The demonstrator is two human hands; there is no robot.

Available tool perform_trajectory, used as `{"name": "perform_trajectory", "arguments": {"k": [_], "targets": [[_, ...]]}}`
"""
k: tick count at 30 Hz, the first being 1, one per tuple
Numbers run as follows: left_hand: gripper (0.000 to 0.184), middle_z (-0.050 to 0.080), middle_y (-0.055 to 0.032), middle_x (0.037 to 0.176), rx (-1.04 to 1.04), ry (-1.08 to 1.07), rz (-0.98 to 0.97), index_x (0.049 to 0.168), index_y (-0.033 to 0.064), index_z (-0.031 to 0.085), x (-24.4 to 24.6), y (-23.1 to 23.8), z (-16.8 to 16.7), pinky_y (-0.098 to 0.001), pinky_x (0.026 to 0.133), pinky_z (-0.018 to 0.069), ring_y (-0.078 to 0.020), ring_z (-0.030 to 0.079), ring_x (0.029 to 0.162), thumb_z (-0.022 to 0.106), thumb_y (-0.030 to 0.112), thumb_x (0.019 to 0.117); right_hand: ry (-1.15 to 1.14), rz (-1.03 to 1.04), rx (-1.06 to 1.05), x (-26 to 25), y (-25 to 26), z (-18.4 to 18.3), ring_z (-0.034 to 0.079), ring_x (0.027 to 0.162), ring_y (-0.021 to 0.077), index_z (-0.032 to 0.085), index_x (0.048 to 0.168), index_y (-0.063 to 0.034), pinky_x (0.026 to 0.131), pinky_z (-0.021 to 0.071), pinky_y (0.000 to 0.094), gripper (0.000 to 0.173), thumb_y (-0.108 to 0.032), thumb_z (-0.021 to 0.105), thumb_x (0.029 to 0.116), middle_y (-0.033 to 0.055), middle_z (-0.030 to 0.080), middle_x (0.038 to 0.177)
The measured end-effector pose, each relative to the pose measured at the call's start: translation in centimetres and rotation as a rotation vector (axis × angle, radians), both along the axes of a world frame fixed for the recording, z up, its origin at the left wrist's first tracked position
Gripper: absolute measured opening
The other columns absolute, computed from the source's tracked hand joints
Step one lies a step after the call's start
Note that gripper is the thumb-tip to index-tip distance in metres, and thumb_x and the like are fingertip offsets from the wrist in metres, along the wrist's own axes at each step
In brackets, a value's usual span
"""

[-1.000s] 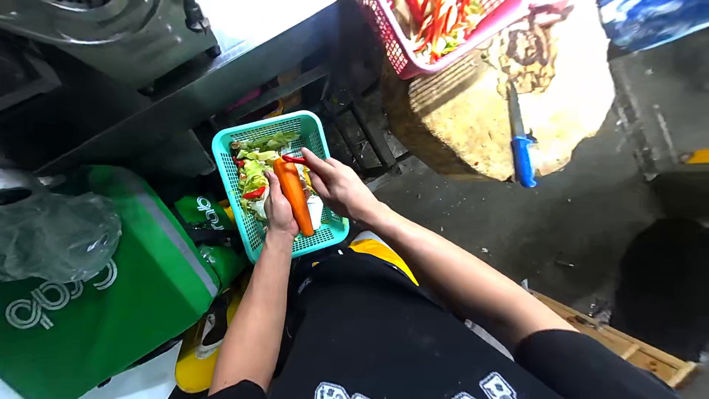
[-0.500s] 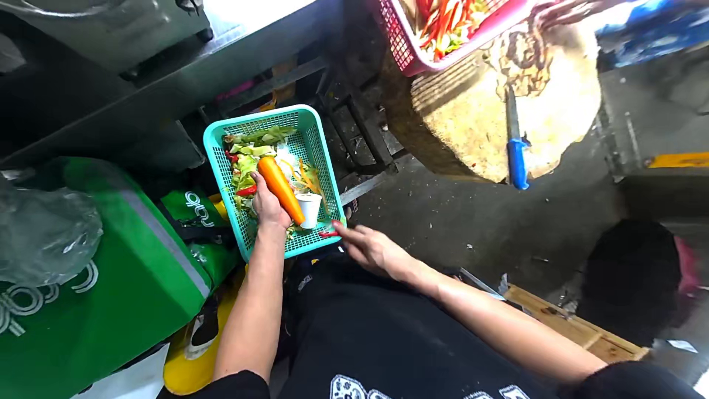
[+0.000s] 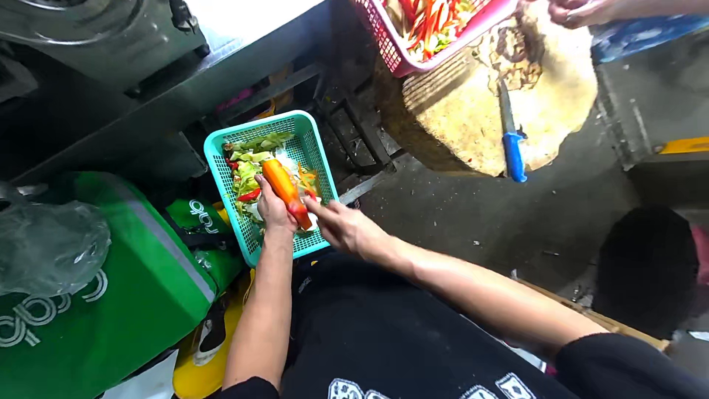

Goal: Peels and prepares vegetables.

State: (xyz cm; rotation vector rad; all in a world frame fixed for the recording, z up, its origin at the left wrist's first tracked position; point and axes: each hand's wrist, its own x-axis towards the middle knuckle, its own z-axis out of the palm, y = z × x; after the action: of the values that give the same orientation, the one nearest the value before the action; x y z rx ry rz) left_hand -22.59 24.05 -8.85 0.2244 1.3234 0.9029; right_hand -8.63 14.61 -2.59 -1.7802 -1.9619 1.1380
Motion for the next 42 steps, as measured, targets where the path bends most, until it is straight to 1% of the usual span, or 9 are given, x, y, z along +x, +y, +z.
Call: {"name": "perform_trajectory", "arguments": {"k": [5, 11, 16, 21, 23, 27, 36, 40, 42], "targets": [[0.064, 0.07, -0.0047, 0.103, -0.053, -0.038, -0.004, 0.124, 0.0138, 0.059, -1.6, 0.6, -2.0, -0.0306, 0.064, 0.0589, -0.0146, 0.068, 0.074, 0.018, 0.06, 0.1085, 0.027, 0.092, -0.272, 1.5, -6.5, 0.1, 0.07, 0.093, 0.0352, 0.051, 0.152, -0.0174, 0.08, 0.0577, 0.0497, 0.048, -0.022, 0.048, 0.1048, 0.0228, 0.068, 0.114], [0.07, 0.065, -0.0018, 0.084, -0.001, -0.111, -0.162, 0.113, 0.017, 0.062, -1.5, -0.6, -0.1, -0.0259, 0.06, 0.0555, -0.0114, 0.064, 0.068, 0.02, 0.071, 0.1026, 0.022, -0.171, 0.039, 1.1, 3.5, 0.0, 0.067, 0.082, 0.0263, 0.048, 0.154, -0.0178, 0.069, 0.0575, 0.0444, 0.05, -0.023, 0.05, 0.1042, 0.0141, 0.067, 0.1], [0.064, 0.071, -0.0014, 0.097, 0.098, -0.093, -0.175, 0.123, 0.0189, 0.063, -0.5, -1.5, 2.1, -0.0309, 0.072, 0.0612, -0.011, 0.07, 0.083, 0.022, 0.066, 0.1053, 0.037, -0.133, 0.007, 0.1, 8.0, -0.4, 0.068, 0.091, 0.0286, 0.046, 0.156, -0.0183, 0.08, 0.0578, 0.046, 0.05, -0.024, 0.047, 0.1059, 0.0169, 0.067, 0.108], [0.06, 0.071, -0.0015, 0.093, 0.045, -0.033, -0.097, 0.118, 0.0159, 0.064, -0.2, -0.7, 0.9, -0.0326, 0.072, 0.0613, -0.0116, 0.07, 0.081, 0.028, 0.062, 0.1069, 0.049, -0.053, 0.076, -0.2, 2.0, 0.0, 0.068, 0.075, 0.025, 0.049, 0.153, -0.017, 0.065, 0.059, 0.0427, 0.051, -0.019, 0.054, 0.1027, 0.0154, 0.067, 0.103], [0.06, 0.067, -0.0041, 0.082, 0.0, 0.04, -0.066, 0.112, 0.0114, 0.064, -0.2, 0.2, -0.5, -0.0324, 0.063, 0.0596, -0.0145, 0.067, 0.069, 0.03, 0.061, 0.1073, 0.037, 0.015, -0.038, 0.4, -1.9, 0.3, 0.069, 0.079, 0.0269, 0.048, 0.154, -0.0209, 0.069, 0.059, 0.0444, 0.05, -0.022, 0.049, 0.1044, 0.0161, 0.067, 0.106], [0.061, 0.066, -0.0052, 0.085, -0.038, 0.019, -0.032, 0.113, 0.0101, 0.062, -0.9, 1.6, -1.9, -0.0317, 0.066, 0.0589, -0.0159, 0.067, 0.072, 0.029, 0.06, 0.1076, 0.017, 0.095, -0.272, 2.4, -7.0, -0.3, 0.07, 0.094, 0.0328, 0.05, 0.153, -0.0195, 0.081, 0.0574, 0.0487, 0.048, -0.026, 0.045, 0.1057, 0.02, 0.069, 0.113], [0.061, 0.071, -0.0018, 0.098, 0.059, -0.063, -0.203, 0.123, 0.0168, 0.063, 0.1, 0.2, 1.3, -0.0287, 0.07, 0.0601, -0.0117, 0.07, 0.081, 0.026, 0.062, 0.1071, 0.043, -0.267, 0.152, 1.2, 6.7, -0.4, 0.068, 0.085, 0.0287, 0.053, 0.151, -0.0122, 0.073, 0.0569, 0.0455, 0.047, -0.015, 0.052, 0.1034, 0.0164, 0.069, 0.1], [0.06, 0.072, -0.0001, 0.101, 0.12, -0.012, -0.186, 0.125, 0.0179, 0.063, 0.7, 0.0, 2.4, -0.0308, 0.077, 0.0617, -0.0097, 0.071, 0.088, 0.025, 0.061, 0.1073, 0.063, -0.187, 0.091, 0.9, 7.1, -0.3, 0.067, 0.089, 0.0264, 0.047, 0.155, -0.0179, 0.079, 0.0573, 0.0436, 0.05, -0.022, 0.048, 0.1059, 0.015, 0.067, 0.104], [0.06, 0.071, -0.0046, 0.099, 0.105, -0.014, -0.133, 0.124, 0.013, 0.062, 1.1, 0.6, 1.8, -0.034, 0.076, 0.0613, -0.0139, 0.071, 0.086, 0.027, 0.059, 0.1084, 0.045, -0.131, 0.102, 0.9, 4.4, 0.0, 0.068, 0.081, 0.0249, 0.046, 0.155, -0.0189, 0.07, 0.0593, 0.0427, 0.051, -0.021, 0.052, 0.1045, 0.0145, 0.066, 0.104]]}}
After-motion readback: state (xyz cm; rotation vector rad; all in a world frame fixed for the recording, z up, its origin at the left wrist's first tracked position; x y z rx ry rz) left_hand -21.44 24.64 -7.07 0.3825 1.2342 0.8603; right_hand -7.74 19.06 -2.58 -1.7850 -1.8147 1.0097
